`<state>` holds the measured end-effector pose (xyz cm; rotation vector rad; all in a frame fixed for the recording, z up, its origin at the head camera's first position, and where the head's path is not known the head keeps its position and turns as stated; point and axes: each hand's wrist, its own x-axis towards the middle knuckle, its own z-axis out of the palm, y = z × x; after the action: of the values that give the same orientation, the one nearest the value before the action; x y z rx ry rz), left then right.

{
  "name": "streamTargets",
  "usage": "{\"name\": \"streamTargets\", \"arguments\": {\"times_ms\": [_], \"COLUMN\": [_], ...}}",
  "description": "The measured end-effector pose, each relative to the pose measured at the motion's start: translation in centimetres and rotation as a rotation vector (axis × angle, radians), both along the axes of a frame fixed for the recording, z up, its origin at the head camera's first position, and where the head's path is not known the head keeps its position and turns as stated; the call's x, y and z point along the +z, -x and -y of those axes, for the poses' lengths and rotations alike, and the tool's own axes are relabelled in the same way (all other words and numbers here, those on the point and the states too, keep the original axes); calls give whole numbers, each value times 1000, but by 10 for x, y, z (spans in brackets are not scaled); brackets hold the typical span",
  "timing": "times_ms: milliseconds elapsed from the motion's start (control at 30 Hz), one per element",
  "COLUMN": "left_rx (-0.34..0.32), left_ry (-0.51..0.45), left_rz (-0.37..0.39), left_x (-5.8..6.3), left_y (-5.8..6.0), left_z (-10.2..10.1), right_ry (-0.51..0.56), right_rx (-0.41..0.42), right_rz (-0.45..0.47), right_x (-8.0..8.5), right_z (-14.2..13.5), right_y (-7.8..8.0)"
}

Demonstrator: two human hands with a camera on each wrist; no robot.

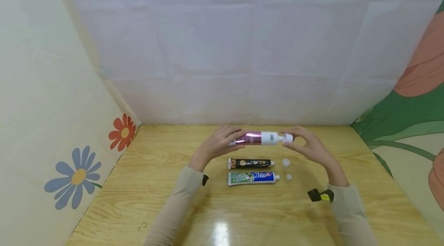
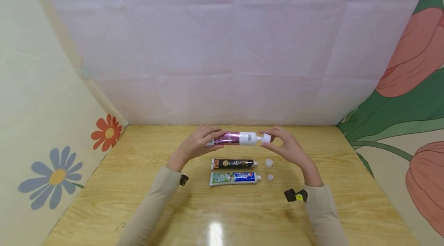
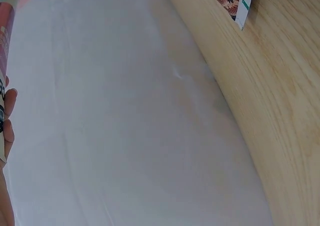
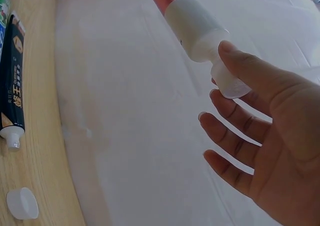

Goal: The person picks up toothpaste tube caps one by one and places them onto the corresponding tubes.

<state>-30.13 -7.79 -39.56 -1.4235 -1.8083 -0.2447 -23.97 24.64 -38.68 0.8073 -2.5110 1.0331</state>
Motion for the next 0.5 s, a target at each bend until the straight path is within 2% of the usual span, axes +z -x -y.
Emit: {"name": "streamTargets", "arguments": {"times_ms": [233, 500], "left_rx": [-20, -35], "left_ry": [-21, -32], "left_rz": [-29, -55], "left_x": [1, 2], "left_y": [-2, -5], "left_z": [-1, -1], "right_ry": [-20, -21], "right_rx": [-6, 17], "right_rz": [14, 11], "right_x": [1, 23], "right_z": [0, 12], "right_y": [-3, -20]}}
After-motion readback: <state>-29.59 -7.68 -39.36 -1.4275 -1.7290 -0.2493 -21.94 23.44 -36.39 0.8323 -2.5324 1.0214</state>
